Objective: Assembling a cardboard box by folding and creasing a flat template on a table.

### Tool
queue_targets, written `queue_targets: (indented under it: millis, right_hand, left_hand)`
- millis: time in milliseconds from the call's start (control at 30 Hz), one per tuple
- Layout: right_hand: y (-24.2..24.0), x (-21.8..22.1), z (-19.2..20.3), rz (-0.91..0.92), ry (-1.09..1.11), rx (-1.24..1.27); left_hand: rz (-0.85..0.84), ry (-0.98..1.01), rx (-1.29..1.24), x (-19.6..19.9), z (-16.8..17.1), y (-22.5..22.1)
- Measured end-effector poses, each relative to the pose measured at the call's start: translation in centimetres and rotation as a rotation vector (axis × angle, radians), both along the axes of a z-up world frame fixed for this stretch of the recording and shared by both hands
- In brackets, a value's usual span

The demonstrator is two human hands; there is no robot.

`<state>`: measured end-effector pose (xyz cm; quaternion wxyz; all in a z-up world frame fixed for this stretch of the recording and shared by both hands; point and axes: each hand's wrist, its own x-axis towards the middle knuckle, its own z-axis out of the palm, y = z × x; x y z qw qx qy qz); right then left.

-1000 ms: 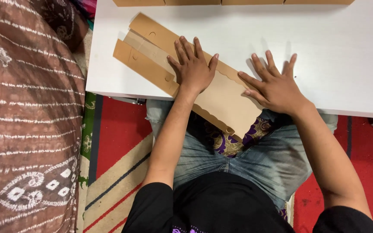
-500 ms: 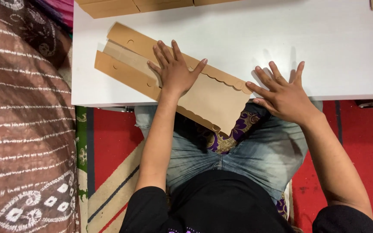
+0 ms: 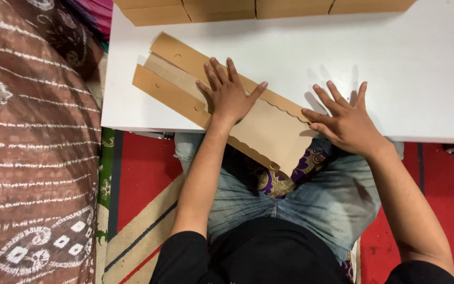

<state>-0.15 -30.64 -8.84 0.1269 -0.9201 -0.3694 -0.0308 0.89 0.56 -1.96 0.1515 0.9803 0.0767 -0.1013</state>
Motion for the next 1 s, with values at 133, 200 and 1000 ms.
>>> queue_targets:
  millis: [133, 200, 1000]
  right_hand:
    - [1.7, 1.1, 0.5, 0.004, -0.025, -0.091]
    - [2.7, 1.5, 0.4, 0.000, -0.022, -0.148]
    - [-0.4, -1.3, 1.2, -0.066, -0.100, -0.282]
  left_hand:
    - [-0.001, 0.008, -0.010, -0.1, 0.7, 0.0]
    - [0.005, 0.006, -0.005, 0.3, -0.6, 0.1]
    - [0.039, -0.027, 0.021, 0.8, -2.3, -0.1]
